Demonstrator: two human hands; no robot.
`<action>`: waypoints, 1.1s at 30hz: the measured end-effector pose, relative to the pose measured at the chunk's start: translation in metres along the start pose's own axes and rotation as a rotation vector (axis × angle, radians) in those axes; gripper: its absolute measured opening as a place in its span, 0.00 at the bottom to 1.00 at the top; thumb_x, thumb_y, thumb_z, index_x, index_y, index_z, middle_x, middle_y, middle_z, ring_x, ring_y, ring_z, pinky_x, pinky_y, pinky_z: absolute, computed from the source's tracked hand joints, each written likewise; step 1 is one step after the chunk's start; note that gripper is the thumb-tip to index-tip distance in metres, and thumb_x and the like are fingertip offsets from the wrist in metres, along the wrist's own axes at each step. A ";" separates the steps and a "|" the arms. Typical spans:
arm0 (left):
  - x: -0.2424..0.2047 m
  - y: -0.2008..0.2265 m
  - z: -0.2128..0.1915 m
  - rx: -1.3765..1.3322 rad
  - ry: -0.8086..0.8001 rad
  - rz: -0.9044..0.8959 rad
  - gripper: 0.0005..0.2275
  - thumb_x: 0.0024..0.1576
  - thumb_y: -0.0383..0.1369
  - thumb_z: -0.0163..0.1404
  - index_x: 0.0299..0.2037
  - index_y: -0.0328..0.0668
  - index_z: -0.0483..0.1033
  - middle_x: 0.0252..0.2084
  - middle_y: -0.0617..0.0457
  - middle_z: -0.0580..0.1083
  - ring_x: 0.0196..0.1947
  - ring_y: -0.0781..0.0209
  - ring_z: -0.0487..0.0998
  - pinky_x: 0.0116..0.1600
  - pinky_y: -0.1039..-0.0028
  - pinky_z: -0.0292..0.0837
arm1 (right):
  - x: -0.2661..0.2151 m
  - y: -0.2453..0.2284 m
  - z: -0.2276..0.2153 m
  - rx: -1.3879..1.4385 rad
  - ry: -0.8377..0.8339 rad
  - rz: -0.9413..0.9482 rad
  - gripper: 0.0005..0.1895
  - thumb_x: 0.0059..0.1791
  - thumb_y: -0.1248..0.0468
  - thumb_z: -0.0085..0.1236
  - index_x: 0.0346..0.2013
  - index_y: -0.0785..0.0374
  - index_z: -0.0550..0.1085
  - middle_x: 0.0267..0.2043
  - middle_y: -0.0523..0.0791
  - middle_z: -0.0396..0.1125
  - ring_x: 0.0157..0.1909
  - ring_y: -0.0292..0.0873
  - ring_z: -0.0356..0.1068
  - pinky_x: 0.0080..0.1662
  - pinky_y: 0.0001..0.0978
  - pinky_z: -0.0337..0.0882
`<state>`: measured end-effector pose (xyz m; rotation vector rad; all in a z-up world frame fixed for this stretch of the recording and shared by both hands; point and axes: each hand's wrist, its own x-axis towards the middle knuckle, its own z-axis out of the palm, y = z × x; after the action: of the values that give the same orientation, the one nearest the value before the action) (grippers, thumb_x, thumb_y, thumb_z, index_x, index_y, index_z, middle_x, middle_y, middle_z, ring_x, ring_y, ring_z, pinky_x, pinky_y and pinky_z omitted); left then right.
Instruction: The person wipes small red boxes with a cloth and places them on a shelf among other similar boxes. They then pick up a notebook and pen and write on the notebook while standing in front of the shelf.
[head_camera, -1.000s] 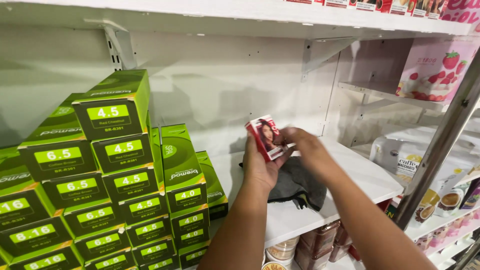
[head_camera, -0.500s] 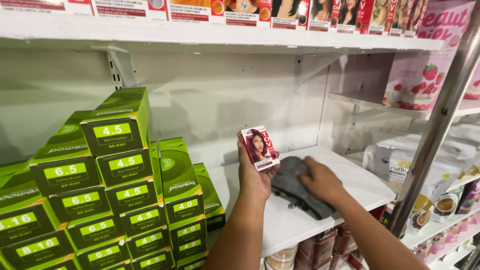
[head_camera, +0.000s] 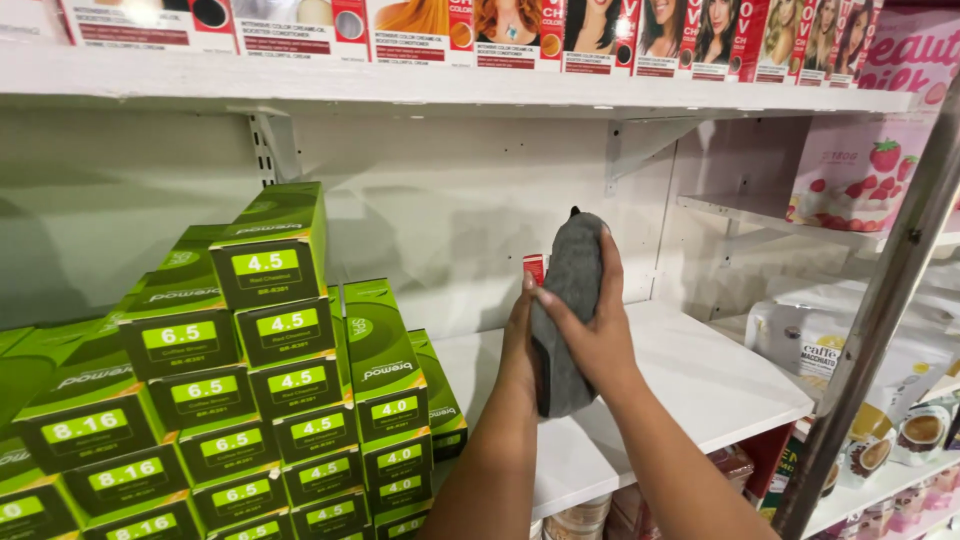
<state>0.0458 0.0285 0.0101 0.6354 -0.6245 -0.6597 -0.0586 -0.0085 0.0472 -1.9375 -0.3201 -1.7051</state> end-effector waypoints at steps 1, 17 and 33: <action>0.005 -0.005 -0.002 0.000 0.004 0.003 0.37 0.53 0.64 0.43 0.65 0.45 0.68 0.58 0.46 0.75 0.58 0.49 0.77 0.57 0.60 0.74 | 0.005 0.006 0.000 0.004 -0.003 0.000 0.45 0.48 0.60 0.64 0.72 0.64 0.49 0.69 0.61 0.53 0.68 0.57 0.57 0.62 0.44 0.61; -0.002 -0.001 0.010 -0.196 0.026 0.040 0.30 0.56 0.64 0.39 0.60 0.56 0.71 0.54 0.54 0.76 0.47 0.57 0.79 0.49 0.63 0.76 | -0.013 0.073 -0.039 0.032 0.255 0.135 0.42 0.54 0.63 0.63 0.78 0.65 0.51 0.77 0.54 0.51 0.77 0.49 0.54 0.74 0.39 0.56; 0.018 -0.024 -0.019 -0.165 0.301 0.130 0.18 0.60 0.47 0.52 0.55 0.50 0.68 0.44 0.56 0.71 0.41 0.61 0.75 0.47 0.66 0.74 | -0.042 0.078 -0.034 -0.041 0.294 0.097 0.40 0.57 0.69 0.62 0.78 0.62 0.50 0.76 0.53 0.53 0.77 0.49 0.56 0.76 0.39 0.58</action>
<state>0.0615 0.0070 -0.0136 0.5226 -0.3242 -0.4761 -0.0546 -0.0844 -0.0102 -1.6691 -0.0814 -1.9104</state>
